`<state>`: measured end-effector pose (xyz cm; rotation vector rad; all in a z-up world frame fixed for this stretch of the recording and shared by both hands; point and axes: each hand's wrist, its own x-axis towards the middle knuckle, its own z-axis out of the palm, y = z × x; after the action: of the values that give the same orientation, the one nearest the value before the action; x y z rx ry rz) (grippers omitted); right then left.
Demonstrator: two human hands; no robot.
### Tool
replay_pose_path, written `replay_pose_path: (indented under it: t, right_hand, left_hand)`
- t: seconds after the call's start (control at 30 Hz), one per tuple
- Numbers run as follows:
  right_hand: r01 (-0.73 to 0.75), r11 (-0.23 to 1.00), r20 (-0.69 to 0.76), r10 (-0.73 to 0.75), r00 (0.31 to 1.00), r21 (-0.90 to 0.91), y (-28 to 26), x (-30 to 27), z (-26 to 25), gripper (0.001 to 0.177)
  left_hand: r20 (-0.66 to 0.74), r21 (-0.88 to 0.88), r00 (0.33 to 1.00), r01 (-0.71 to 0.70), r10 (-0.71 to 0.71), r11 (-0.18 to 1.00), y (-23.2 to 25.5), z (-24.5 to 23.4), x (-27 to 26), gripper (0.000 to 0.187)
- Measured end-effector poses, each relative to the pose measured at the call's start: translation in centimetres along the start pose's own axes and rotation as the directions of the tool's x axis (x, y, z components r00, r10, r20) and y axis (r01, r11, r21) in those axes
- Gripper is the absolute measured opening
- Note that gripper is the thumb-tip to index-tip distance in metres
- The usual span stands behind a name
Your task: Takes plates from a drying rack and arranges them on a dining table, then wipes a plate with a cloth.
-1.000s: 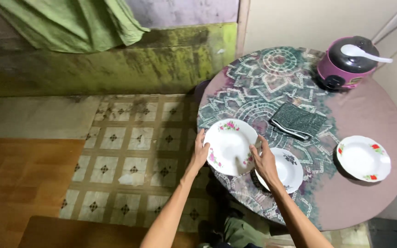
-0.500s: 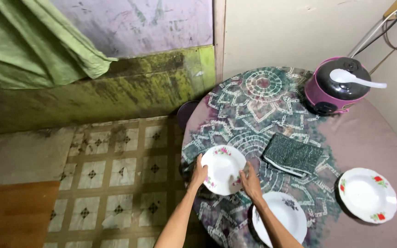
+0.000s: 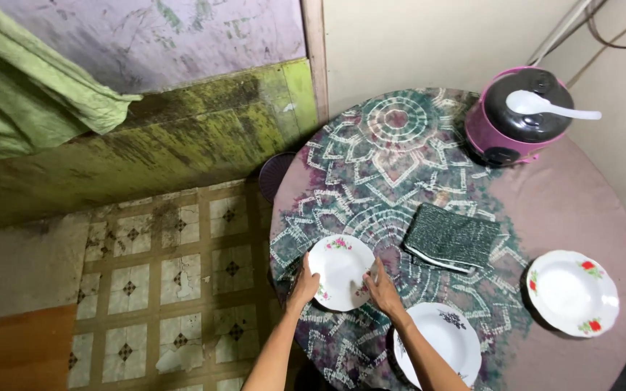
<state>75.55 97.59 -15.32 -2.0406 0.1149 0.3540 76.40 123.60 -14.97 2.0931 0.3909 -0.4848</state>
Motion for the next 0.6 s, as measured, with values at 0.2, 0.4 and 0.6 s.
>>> replay_pose_path:
  t: [0.2, 0.4, 0.6]
  right_hand:
    - [0.094, 0.99, -0.201, -0.113, 0.973, -0.101, -0.9, -3.2, -2.8, 0.075]
    - [-0.161, 0.986, -0.373, 0.137, 0.918, -0.034, -1.9, -12.2, -8.8, 0.071]
    - [-0.178, 0.963, -0.555, 0.035, 0.831, -0.205, 3.8, -22.8, -12.1, 0.066]
  left_hand:
    - [-0.123, 0.14, 0.961, -0.229, 0.246, 0.963, 3.3, -1.6, -3.2, 0.075]
    - [-0.1, 0.144, 0.863, -0.479, 0.495, 0.866, 7.2, -1.4, -7.8, 0.068]
    - [0.042, 0.093, 0.793, -0.608, 0.607, 0.788, 8.0, 3.2, -12.5, 0.068]
